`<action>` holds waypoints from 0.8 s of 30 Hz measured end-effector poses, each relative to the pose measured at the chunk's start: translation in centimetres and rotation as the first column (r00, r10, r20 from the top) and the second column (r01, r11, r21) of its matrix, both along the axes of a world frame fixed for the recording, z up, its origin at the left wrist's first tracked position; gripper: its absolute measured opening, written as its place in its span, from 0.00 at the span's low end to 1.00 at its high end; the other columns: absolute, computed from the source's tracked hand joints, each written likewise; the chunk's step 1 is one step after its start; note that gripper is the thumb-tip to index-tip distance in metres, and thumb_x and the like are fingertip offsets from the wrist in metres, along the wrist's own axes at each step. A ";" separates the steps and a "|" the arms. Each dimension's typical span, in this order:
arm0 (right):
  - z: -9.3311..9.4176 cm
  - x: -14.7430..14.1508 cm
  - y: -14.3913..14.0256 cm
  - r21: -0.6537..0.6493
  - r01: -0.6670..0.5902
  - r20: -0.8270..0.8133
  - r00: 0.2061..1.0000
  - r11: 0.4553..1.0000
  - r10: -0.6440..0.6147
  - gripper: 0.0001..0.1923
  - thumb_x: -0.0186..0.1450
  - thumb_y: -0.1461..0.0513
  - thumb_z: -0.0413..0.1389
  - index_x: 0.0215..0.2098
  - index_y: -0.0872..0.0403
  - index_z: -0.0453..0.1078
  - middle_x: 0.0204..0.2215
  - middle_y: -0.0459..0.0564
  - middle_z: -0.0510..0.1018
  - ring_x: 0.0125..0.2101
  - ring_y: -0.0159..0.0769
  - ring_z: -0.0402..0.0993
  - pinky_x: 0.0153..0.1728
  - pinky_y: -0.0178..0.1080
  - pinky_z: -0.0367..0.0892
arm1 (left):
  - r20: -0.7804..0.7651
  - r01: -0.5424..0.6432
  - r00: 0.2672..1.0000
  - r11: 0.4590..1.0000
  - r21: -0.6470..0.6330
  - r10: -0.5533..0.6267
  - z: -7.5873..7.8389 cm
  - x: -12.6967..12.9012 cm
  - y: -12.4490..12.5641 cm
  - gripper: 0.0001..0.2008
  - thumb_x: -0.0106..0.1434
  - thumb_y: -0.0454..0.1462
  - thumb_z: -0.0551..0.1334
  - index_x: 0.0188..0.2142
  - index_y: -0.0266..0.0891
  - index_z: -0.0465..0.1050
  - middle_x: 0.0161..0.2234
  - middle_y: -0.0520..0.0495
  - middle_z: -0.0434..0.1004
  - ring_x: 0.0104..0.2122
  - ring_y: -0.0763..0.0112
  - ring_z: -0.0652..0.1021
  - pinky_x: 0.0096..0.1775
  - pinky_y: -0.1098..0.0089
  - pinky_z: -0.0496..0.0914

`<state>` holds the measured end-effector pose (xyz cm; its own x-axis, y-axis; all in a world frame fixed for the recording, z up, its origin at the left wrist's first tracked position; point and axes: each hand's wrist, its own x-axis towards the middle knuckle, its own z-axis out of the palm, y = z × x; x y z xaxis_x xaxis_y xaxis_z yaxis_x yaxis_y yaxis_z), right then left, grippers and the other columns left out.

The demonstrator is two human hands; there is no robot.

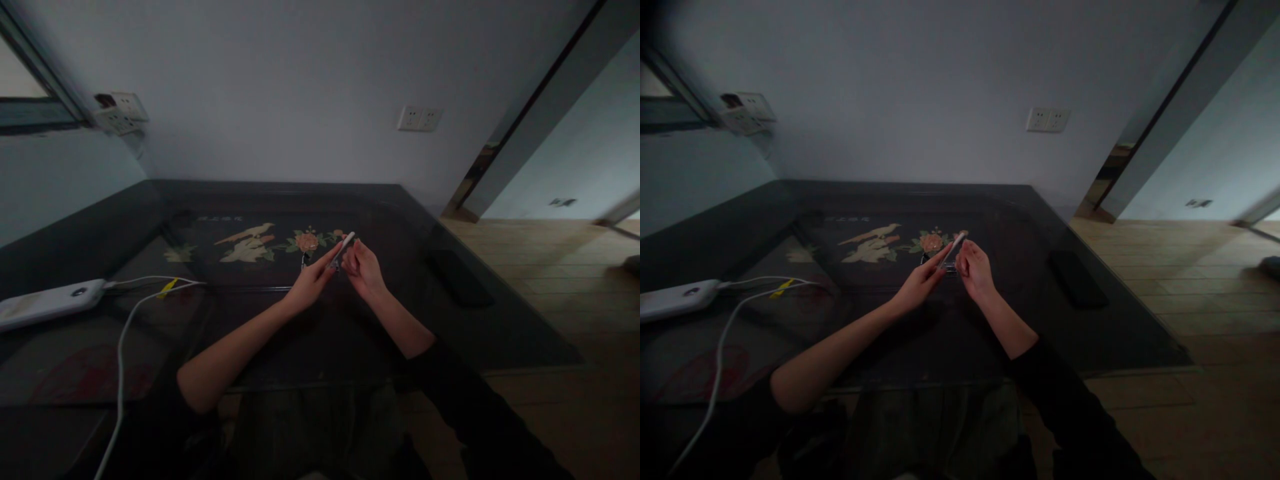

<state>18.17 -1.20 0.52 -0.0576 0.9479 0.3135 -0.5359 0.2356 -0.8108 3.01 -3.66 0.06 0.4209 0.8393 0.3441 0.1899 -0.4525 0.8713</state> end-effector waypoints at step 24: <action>-0.5 0.3 0.5 -0.005 0.001 -0.042 0.999 1.000 -0.002 0.17 0.57 0.49 0.65 0.35 0.52 0.74 0.11 0.33 0.56 0.12 0.23 0.44 0.16 0.36 0.41 | -0.011 0.070 0.997 0.997 -0.021 -0.070 0.2 0.3 -0.7 0.30 0.68 0.36 0.53 0.68 0.41 0.50 0.29 0.51 0.73 0.23 0.76 0.61 0.29 0.74 0.61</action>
<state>18.43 -0.75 0.00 -0.0431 0.9495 0.3110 -0.5693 0.2324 -0.7886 3.35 -4.33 0.24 0.4828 0.8145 0.3217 0.1684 -0.4469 0.8786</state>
